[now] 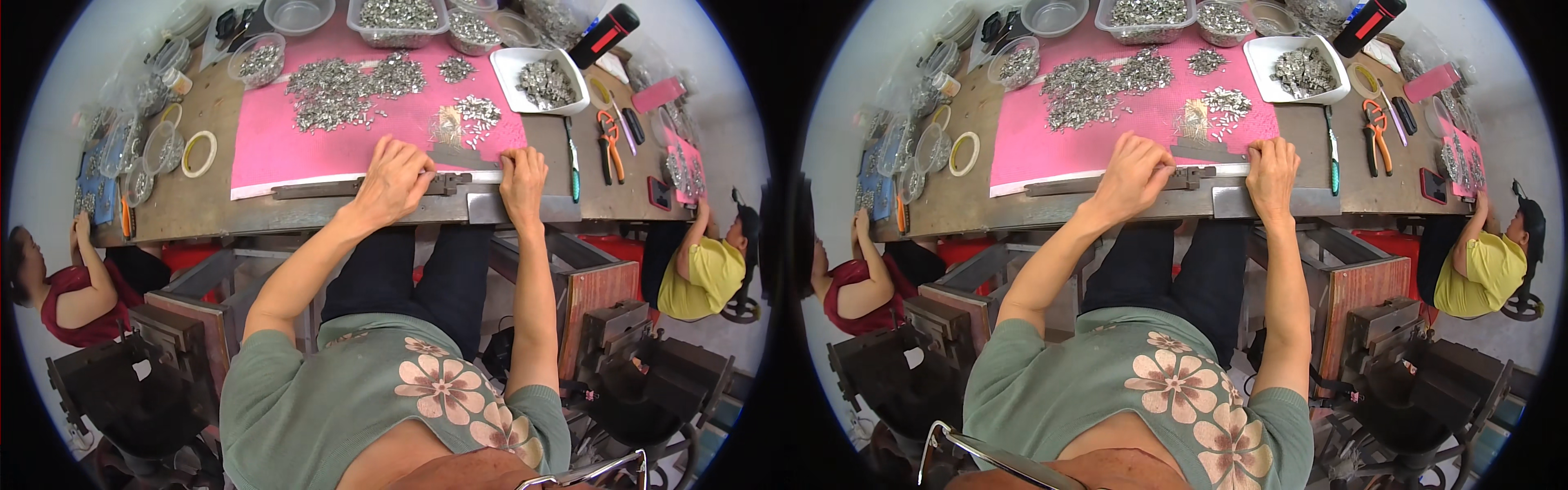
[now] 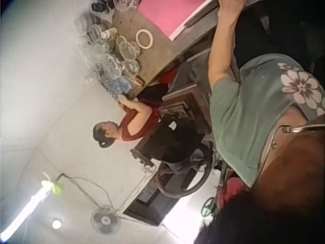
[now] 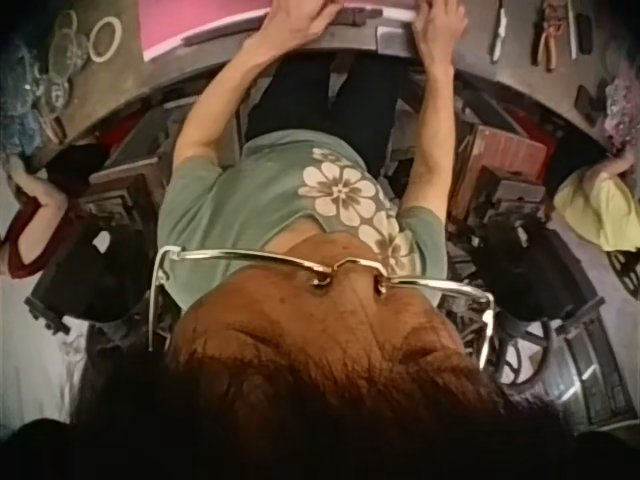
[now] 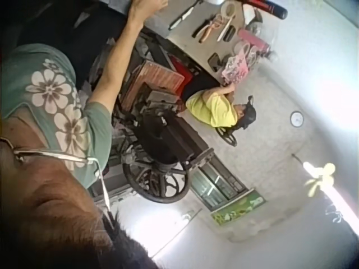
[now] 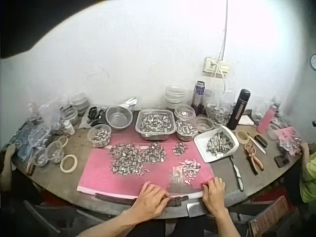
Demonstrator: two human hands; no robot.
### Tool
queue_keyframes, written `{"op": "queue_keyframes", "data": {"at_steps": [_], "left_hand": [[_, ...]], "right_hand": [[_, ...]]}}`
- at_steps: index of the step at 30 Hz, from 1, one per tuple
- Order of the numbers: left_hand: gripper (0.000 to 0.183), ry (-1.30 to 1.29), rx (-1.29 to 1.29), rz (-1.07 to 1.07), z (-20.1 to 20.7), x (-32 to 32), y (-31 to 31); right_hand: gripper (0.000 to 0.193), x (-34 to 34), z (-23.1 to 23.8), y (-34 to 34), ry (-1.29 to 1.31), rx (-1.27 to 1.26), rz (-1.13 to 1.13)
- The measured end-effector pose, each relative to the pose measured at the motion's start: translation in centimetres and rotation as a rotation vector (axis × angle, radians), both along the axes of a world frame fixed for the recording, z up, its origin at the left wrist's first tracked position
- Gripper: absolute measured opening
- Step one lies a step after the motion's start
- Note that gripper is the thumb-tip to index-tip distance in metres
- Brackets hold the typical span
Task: The person removes a metal fixture from a manual press machine, arranges small metal pieces into the fixture by hand, and lifts the fixture.
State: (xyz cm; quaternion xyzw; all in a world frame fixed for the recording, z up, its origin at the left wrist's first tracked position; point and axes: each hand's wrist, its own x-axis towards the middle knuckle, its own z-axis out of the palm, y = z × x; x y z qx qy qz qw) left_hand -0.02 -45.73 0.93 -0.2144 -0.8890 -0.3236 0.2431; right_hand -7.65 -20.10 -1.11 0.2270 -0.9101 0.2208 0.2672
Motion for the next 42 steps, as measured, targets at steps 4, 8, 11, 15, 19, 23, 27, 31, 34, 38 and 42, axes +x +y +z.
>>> {"op": "queue_keyframes", "data": {"at_steps": [4,8,11,15,19,23,27,31,34,38,42], "left_hand": [[0.011,0.017,0.002,-0.008,-0.3,0.9,0.0],[0.01,-0.018,-0.002,-0.028,-0.5,1.0,0.3],[0.012,-0.037,-0.041,0.04,-0.2,1.3,0.6],[0.013,-0.018,-0.086,0.058,0.2,1.7,0.7],[0.013,-0.063,-0.15,0.115,0.6,1.6,1.1],[0.012,-0.098,-0.132,0.116,0.6,1.5,1.0],[0.011,-0.146,-0.039,0.107,0.7,0.7,0.7],[0.009,-0.043,-0.005,0.013,0.8,-2.2,2.8],[0.01,0.012,-0.056,-0.073,0.3,-4.6,5.2],[0.012,0.076,-0.163,-0.125,-1.0,-7.5,7.8],[0.011,0.007,-0.26,-0.153,-0.9,-8.2,8.6]], "right_hand": [[0.008,0.4,-0.1,0.3,-0.024,-0.07,0.024],[0.009,1.3,0.0,0.4,-0.005,-0.067,0.004],[0.011,1.4,-0.4,0.6,-0.024,-0.143,0.013],[0.012,1.6,-0.4,1.2,-0.092,-0.269,0.013],[0.01,1.7,-0.3,1.0,-0.07,-0.241,0.027],[0.011,1.5,-0.2,1.0,-0.058,-0.213,0.025],[0.01,1.3,-0.2,0.6,-0.032,-0.164,-0.001],[0.01,1.3,-0.4,0.2,0.016,-0.089,-0.038],[0.011,1.4,-0.7,0.1,0.034,-0.074,-0.042],[0.012,1.5,-1.0,0.2,0.027,-0.131,-0.026],[0.012,1.5,-1.0,0.2,0.009,-0.141,-0.025]]}}
